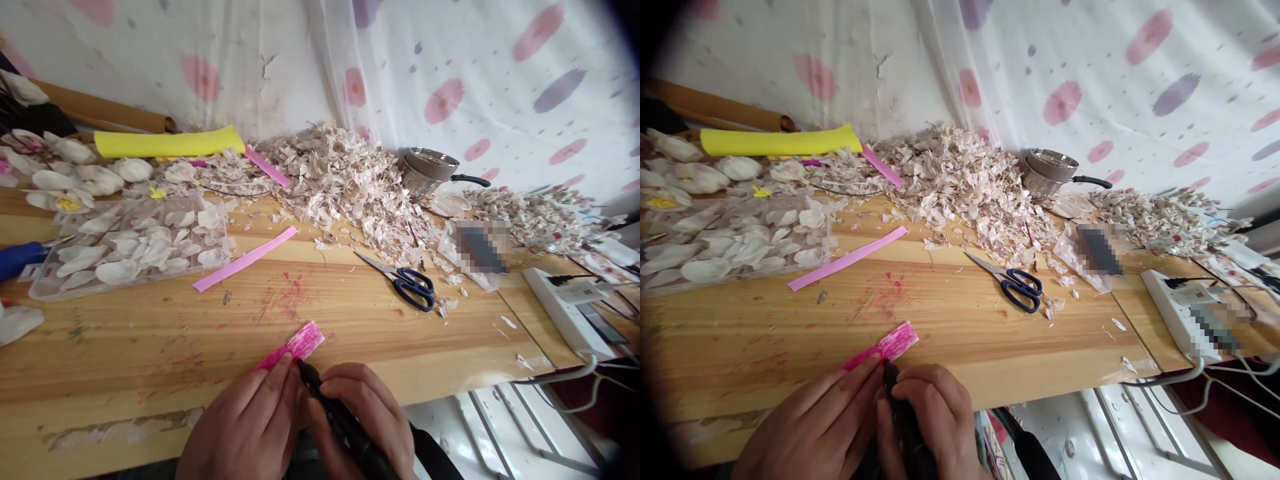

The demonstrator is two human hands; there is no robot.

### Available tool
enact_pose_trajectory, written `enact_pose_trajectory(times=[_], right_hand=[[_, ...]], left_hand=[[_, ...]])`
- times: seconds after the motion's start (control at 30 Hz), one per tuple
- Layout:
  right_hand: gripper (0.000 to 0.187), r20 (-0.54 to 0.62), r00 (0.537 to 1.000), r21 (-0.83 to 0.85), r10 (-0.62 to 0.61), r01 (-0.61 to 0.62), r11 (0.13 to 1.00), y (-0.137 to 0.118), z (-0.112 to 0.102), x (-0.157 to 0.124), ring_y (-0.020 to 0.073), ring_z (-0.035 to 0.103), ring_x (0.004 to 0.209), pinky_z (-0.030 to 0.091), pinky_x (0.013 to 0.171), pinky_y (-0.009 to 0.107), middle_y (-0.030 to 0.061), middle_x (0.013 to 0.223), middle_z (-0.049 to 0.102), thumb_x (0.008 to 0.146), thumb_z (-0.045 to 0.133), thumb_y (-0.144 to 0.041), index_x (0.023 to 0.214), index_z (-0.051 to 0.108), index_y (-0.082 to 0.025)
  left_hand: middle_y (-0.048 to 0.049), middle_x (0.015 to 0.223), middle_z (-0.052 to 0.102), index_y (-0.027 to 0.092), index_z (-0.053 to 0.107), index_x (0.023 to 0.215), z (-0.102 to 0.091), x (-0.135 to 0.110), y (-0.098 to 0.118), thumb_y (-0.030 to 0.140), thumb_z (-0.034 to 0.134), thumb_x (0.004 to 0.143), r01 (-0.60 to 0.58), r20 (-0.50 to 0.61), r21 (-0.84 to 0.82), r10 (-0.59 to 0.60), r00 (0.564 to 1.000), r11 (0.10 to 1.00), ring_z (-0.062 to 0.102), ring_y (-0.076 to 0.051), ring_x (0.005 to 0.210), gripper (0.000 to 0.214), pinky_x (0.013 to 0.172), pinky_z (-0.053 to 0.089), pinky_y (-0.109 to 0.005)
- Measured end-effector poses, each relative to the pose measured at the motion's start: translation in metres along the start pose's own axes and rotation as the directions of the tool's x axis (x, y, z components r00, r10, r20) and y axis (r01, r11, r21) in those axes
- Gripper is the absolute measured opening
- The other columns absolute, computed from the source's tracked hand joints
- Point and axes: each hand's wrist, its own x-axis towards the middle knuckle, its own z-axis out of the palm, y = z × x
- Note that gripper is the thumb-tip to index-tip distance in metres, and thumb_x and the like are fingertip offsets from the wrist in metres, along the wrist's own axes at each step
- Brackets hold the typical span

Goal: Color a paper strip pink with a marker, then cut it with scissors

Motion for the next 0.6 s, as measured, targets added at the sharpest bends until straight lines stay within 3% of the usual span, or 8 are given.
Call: enact_pose_trajectory(times=[0.13,0.27,0.37,0.53,0.6], right_hand=[[0.016,-0.025,0.996,-0.019,0.089,-0.090,0.996,0.0006,0.0002,-0.0012,0.0170,0.071,0.069,0.060,0.061,0.026,0.0037,0.082,0.070,0.083,0.062,-0.009,0.091,0.061,-0.022],[0.018,0.020,1.000,0.024,0.011,-0.011,1.000,0.0020,0.0008,-0.0003,0.0176,0.071,0.071,0.060,0.060,0.026,0.0049,0.085,0.070,0.081,0.065,-0.011,0.095,0.062,-0.021],[0.018,-0.021,0.997,0.038,0.075,-0.074,0.997,0.0005,0.0001,0.0013,0.0148,0.069,0.070,0.058,0.062,0.024,0.0033,0.082,0.068,0.082,0.061,-0.006,0.092,0.062,-0.021],[0.015,-0.033,0.988,0.065,0.148,-0.146,0.987,-0.0041,0.0002,0.0038,0.0155,0.069,0.075,0.058,0.066,0.025,0.0031,0.084,0.068,0.083,0.063,-0.008,0.090,0.062,-0.021],[0.016,-0.054,0.991,0.045,0.124,-0.122,0.992,-0.0033,0.0003,0.0061,0.0135,0.068,0.070,0.057,0.063,0.022,0.0020,0.081,0.067,0.083,0.062,-0.006,0.089,0.062,-0.021]], left_hand=[[-0.0081,0.103,0.076,0.012,0.072,0.098,-0.0014,0.0009,0.0008,0.012,0.035,0.098,0.033,0.002,0.011,-0.033,0.999,0.999,0.071,-0.020,0.089,0.037,0.079,0.054,-0.033],[-0.0078,0.104,0.076,0.013,0.072,0.101,-0.0009,0.0013,0.0006,0.015,0.036,0.099,0.016,0.008,0.019,-0.017,1.000,1.000,0.071,-0.020,0.089,0.036,0.075,0.055,-0.033],[-0.0076,0.103,0.076,0.013,0.072,0.099,-0.0010,0.0025,0.0004,0.013,0.035,0.099,0.028,0.000,0.030,-0.028,1.000,0.999,0.071,-0.019,0.086,0.038,0.075,0.055,-0.033],[-0.0079,0.103,0.076,0.012,0.072,0.095,-0.0026,0.0069,0.0020,0.010,0.038,0.097,0.002,-0.033,0.019,-0.001,0.999,1.000,0.070,-0.020,0.093,0.035,0.083,0.053,-0.033],[-0.0070,0.099,0.077,0.012,0.073,0.091,-0.0027,0.0085,0.0031,0.007,0.038,0.096,-0.025,-0.062,0.026,0.026,0.998,0.999,0.069,-0.019,0.096,0.035,0.088,0.051,-0.034]])
